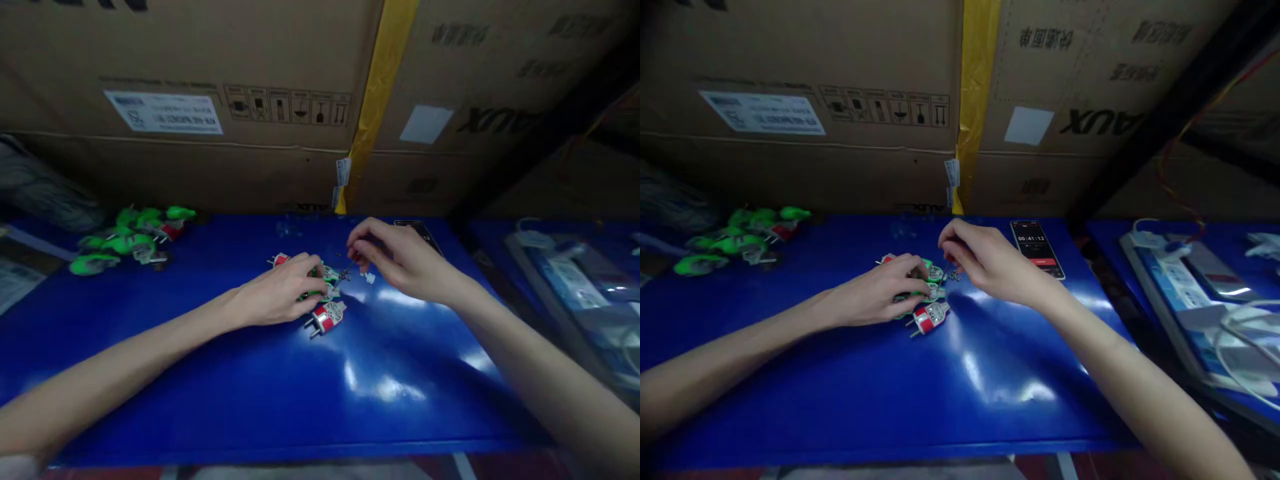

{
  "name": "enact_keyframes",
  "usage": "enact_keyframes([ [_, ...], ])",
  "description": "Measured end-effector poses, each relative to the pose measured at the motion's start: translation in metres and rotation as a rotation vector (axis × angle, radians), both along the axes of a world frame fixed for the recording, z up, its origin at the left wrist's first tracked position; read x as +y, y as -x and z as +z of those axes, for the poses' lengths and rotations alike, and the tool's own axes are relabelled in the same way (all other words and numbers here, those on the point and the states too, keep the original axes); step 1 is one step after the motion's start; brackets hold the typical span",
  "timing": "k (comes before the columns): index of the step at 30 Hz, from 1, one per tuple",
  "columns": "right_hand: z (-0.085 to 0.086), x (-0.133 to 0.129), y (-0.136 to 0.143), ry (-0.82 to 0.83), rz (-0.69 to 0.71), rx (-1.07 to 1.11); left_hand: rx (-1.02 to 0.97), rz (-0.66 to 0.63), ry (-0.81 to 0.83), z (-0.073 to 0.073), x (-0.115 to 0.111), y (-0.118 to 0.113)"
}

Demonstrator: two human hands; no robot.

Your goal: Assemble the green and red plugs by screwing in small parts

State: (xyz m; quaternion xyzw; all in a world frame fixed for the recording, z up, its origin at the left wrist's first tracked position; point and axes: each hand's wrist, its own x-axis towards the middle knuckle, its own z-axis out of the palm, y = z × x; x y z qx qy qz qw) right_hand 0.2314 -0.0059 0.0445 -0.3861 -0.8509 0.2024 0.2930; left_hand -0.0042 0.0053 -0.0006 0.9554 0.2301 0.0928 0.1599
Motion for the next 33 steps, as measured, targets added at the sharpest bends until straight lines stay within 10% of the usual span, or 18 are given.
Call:
enact_keyframes([
  [33, 0.002, -0.0051, 0.009, -0.065, 0.126, -0.119, 0.029, -0.036, -0.002, -0.0012, 0.004, -0.0023],
])
